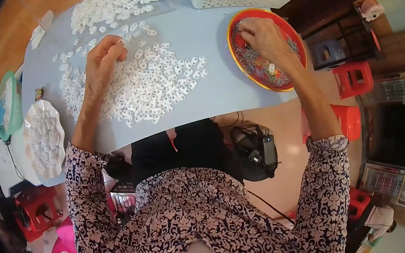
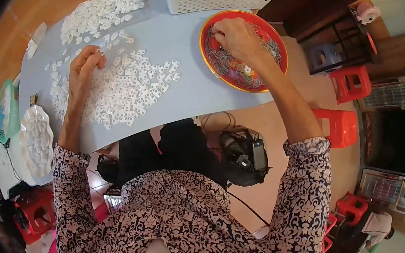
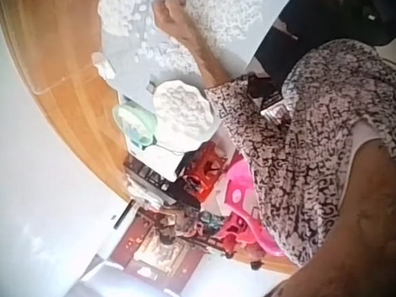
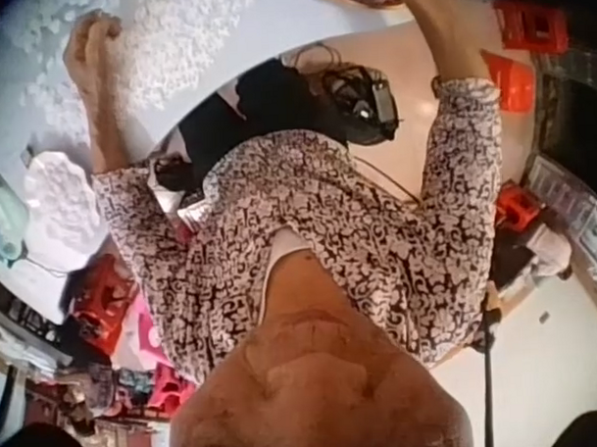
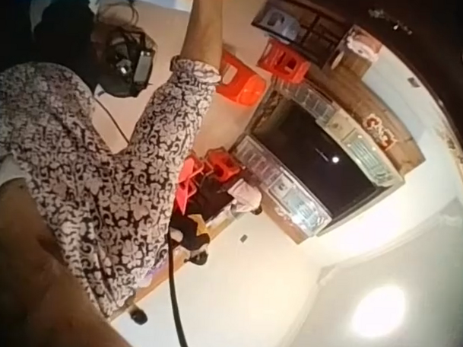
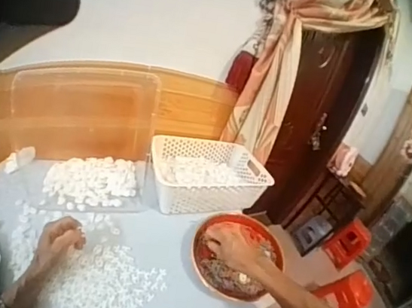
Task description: Sorting and inspecting small white plastic components on a table in a manufacturing or assembly setting.
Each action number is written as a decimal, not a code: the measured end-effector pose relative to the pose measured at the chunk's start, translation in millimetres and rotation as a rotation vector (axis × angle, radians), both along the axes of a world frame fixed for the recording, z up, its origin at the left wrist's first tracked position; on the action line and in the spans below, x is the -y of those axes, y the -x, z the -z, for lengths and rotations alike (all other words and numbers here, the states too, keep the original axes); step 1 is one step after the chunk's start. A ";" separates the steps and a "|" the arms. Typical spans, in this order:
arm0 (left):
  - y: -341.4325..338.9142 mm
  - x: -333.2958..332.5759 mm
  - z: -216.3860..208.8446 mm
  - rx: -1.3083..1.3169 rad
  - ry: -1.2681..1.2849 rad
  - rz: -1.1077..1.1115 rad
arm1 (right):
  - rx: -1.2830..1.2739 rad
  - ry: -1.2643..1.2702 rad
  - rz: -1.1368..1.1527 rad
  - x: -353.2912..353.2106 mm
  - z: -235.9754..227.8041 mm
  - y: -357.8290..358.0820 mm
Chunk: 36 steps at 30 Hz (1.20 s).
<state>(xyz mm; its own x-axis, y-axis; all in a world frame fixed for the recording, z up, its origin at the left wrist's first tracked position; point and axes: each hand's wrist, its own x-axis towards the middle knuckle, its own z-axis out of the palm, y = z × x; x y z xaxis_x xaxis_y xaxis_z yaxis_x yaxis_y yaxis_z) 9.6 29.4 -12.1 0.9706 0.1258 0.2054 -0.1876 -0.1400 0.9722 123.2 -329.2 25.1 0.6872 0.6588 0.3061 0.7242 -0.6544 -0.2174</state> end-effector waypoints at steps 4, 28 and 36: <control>1.9 4.4 -4.7 -0.014 -0.019 0.008 | 0.092 0.076 -0.048 -0.9 3.8 -5.3; 11.1 21.8 -10.8 -0.059 0.148 0.092 | -0.806 -0.761 -0.090 -137.8 10.0 48.7; 11.6 21.5 -15.1 -0.093 0.157 0.030 | -0.847 -0.954 -0.252 -178.0 28.9 45.6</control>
